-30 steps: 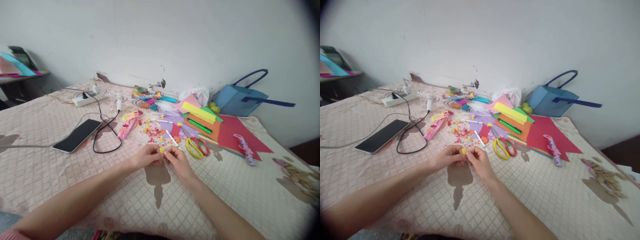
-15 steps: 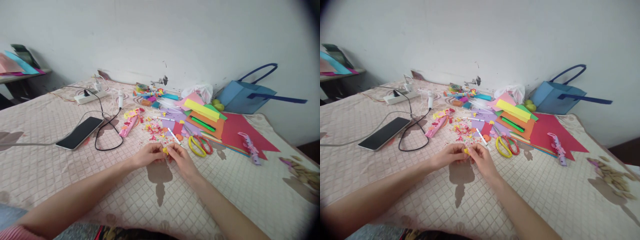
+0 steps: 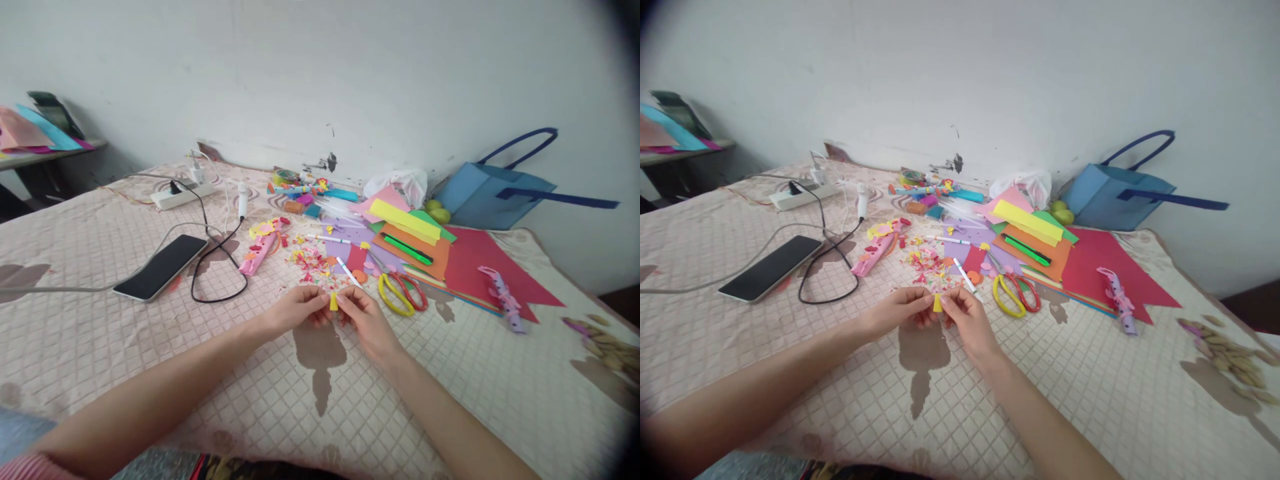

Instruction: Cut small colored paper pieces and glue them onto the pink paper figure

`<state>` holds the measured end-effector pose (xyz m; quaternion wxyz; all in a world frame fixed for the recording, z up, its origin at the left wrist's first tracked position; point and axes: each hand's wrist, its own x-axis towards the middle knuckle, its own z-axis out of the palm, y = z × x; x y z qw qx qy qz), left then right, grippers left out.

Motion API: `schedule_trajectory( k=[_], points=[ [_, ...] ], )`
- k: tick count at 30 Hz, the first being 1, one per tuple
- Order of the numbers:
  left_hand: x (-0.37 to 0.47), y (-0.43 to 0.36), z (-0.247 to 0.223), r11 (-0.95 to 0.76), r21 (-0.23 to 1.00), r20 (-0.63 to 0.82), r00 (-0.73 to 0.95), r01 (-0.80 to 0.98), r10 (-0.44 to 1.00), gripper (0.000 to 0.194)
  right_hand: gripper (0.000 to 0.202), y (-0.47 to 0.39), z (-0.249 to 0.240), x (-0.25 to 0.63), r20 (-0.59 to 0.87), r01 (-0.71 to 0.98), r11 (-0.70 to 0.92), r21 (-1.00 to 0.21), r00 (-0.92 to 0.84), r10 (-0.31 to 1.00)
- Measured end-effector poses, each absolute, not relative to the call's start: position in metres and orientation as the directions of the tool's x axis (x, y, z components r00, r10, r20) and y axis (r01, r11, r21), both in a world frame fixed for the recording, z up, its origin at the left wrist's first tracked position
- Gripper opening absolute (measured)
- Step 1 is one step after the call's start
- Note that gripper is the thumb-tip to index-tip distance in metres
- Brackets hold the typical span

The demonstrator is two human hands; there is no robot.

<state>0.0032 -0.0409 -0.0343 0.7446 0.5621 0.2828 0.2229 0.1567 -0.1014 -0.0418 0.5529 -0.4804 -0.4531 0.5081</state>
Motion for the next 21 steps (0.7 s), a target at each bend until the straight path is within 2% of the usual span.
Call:
schedule_trajectory(
  k=[3,7,14,21],
  points=[
    [0.0029,-0.0412,-0.0342,0.443,0.892,-0.227,0.757,-0.092,0.613,0.028,0.014,-0.101,-0.0434,0.1569,0.018,-0.147,0.032,-0.989,0.092,0.996],
    [0.0022,-0.0403,-0.036,0.608,0.786,-0.307,0.779,-0.117,0.547,0.02,0.014,-0.1004,-0.0469,0.157,0.05,-0.089,0.061,-0.994,0.124,0.991],
    [0.002,-0.0373,-0.0382,0.663,0.736,-0.357,0.753,-0.137,0.553,0.012,0.013,-0.1002,-0.0432,0.1574,0.096,0.045,0.092,-0.995,0.111,0.989],
    [0.0011,-0.0366,-0.0396,0.677,0.726,-0.37,0.758,-0.125,0.537,0.018,0.015,-0.1001,-0.044,0.159,0.097,0.097,0.085,-0.992,0.13,0.987]
  ],
)
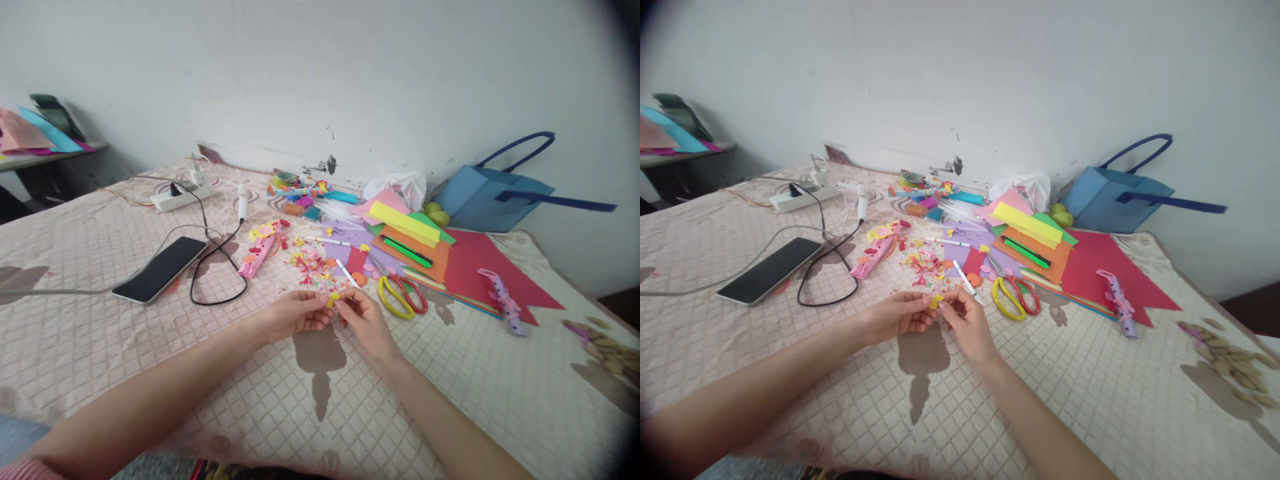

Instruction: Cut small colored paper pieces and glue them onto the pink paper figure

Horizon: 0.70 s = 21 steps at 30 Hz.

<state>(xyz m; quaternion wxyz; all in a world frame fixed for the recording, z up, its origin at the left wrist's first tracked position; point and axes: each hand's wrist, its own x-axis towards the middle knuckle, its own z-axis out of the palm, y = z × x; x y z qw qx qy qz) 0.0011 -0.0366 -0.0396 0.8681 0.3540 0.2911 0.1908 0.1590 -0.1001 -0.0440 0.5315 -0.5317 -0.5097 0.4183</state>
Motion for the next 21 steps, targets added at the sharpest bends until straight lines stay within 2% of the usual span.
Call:
schedule_trajectory(
  k=[5,10,21],
  points=[
    [0.0014,-0.0371,-0.0386,0.61,0.779,-0.33,0.731,-0.147,0.597,0.023,0.013,-0.1009,-0.0436,0.1585,0.108,0.098,0.097,-0.99,0.113,0.988],
    [0.002,-0.0368,-0.036,0.494,0.857,-0.265,0.698,-0.145,0.665,0.029,0.014,-0.1019,-0.0426,0.1592,0.146,0.077,0.135,-0.988,0.179,0.973],
    [0.0018,-0.0352,-0.0388,0.443,0.888,-0.237,0.707,-0.12,0.667,0.032,0.011,-0.1031,-0.0395,0.1596,0.234,0.186,0.204,-0.961,0.16,0.959]
  ],
)
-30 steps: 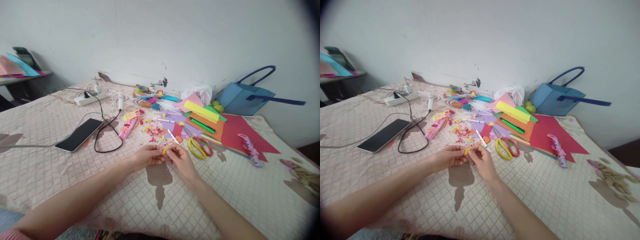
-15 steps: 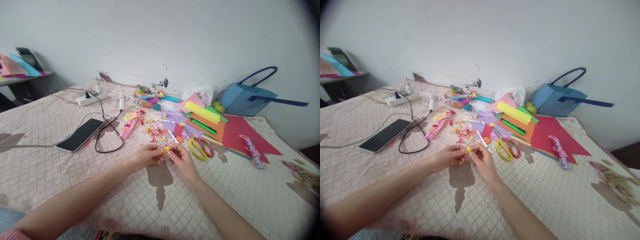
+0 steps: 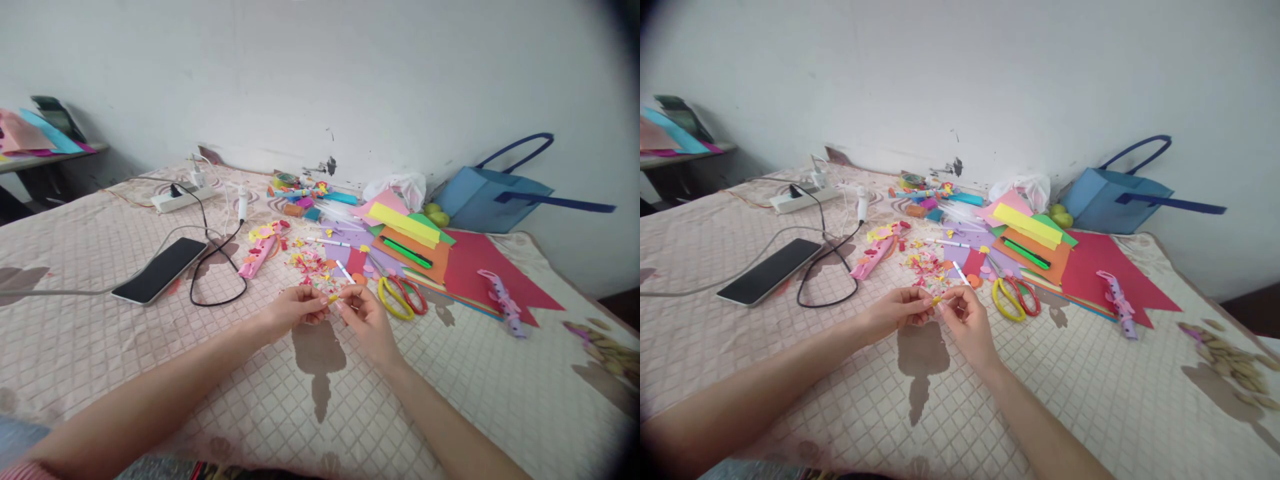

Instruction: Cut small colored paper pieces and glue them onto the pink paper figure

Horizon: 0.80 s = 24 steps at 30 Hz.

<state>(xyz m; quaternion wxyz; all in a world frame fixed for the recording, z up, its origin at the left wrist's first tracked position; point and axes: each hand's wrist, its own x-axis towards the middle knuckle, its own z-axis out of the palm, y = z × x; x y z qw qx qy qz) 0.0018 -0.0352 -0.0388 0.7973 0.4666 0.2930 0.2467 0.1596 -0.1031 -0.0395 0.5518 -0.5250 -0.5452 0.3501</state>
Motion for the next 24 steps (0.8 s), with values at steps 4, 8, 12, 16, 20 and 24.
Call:
schedule_trajectory(
  k=[4,8,12,16,20,24],
  points=[
    [0.002,-0.0352,-0.0385,0.432,0.895,-0.235,0.706,-0.11,0.668,0.033,0.012,-0.1023,-0.0406,0.1609,0.236,0.204,0.198,-0.959,0.179,0.955],
    [0.002,-0.0356,-0.0377,0.44,0.891,-0.242,0.702,-0.113,0.67,0.034,0.011,-0.1027,-0.0396,0.1606,0.223,0.217,0.184,-0.959,0.176,0.959],
    [0.0018,-0.0356,-0.038,0.44,0.891,-0.24,0.704,-0.113,0.668,0.033,0.01,-0.1031,-0.0383,0.1592,0.226,0.233,0.185,-0.955,0.165,0.96],
    [0.0016,-0.0347,-0.0398,0.434,0.895,-0.241,0.705,-0.105,0.667,0.034,0.013,-0.1024,-0.0403,0.1603,0.226,0.234,0.177,-0.956,0.201,0.953],
    [0.0015,-0.0347,-0.0402,0.436,0.894,-0.246,0.704,-0.1,0.666,0.033,0.014,-0.1015,-0.0428,0.1622,0.215,0.232,0.167,-0.958,0.196,0.957],
    [0.0012,-0.036,-0.0381,0.425,0.901,-0.248,0.695,-0.09,0.674,0.033,0.013,-0.1017,-0.0429,0.1621,0.22,0.26,0.172,-0.95,0.169,0.961]
  ],
)
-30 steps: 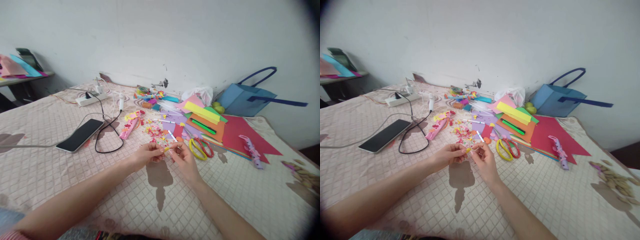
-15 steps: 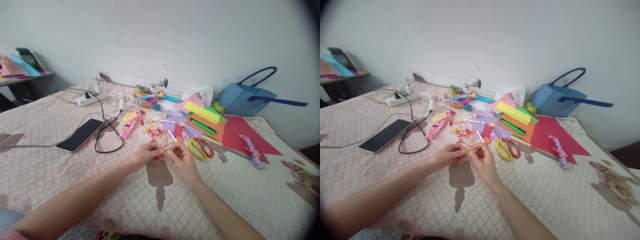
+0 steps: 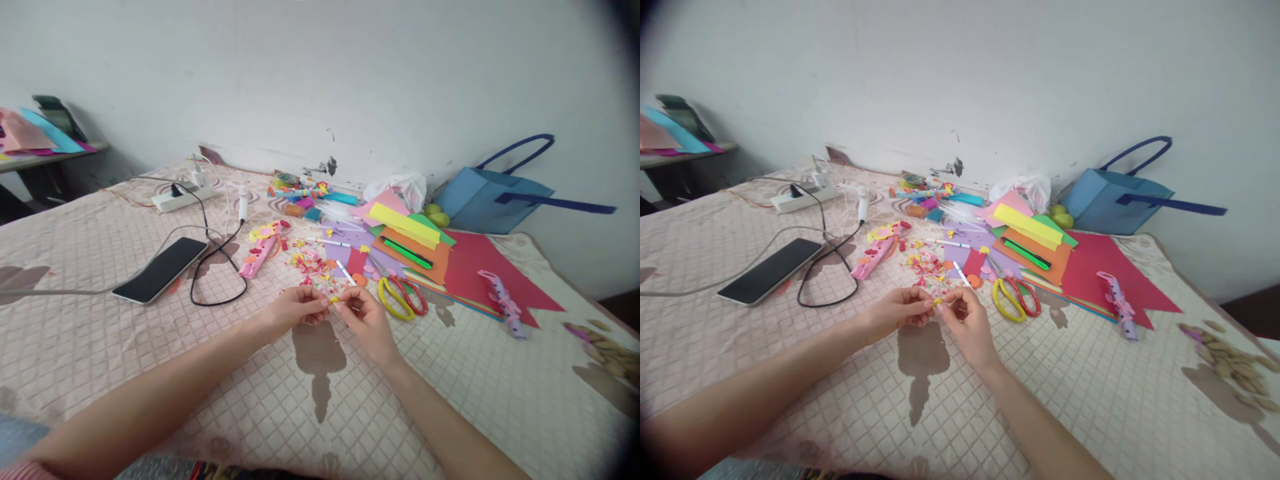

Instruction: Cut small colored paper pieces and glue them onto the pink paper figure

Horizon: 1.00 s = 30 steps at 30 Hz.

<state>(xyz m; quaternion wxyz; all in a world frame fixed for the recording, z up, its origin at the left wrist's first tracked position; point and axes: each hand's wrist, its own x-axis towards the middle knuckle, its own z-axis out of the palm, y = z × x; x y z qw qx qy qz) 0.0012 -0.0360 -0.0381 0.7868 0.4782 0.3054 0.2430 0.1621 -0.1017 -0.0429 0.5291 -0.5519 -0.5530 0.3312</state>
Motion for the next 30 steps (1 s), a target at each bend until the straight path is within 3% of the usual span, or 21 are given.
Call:
schedule_trajectory(
  k=[8,15,22,30],
  points=[
    [0.0009,-0.0374,-0.0335,0.276,0.961,-0.198,0.661,-0.015,0.724,0.035,0.012,-0.1022,-0.0405,0.1602,0.236,0.265,0.195,-0.944,0.131,0.963],
    [0.0018,-0.0375,-0.0329,0.33,0.944,-0.245,0.624,-0.023,0.742,0.036,0.015,-0.0994,-0.0409,0.1618,0.164,0.155,0.141,-0.978,0.151,0.975],
    [-0.0012,-0.0339,-0.034,0.357,0.928,-0.216,0.623,-0.109,0.752,0.037,0.012,-0.1006,-0.0428,0.16,0.176,0.147,0.157,-0.977,0.128,0.976],
    [-0.0009,-0.035,-0.0323,0.329,0.94,-0.21,0.612,-0.087,0.762,0.034,0.014,-0.1011,-0.0437,0.1587,0.225,0.12,0.211,-0.97,0.117,0.967]
  ],
)
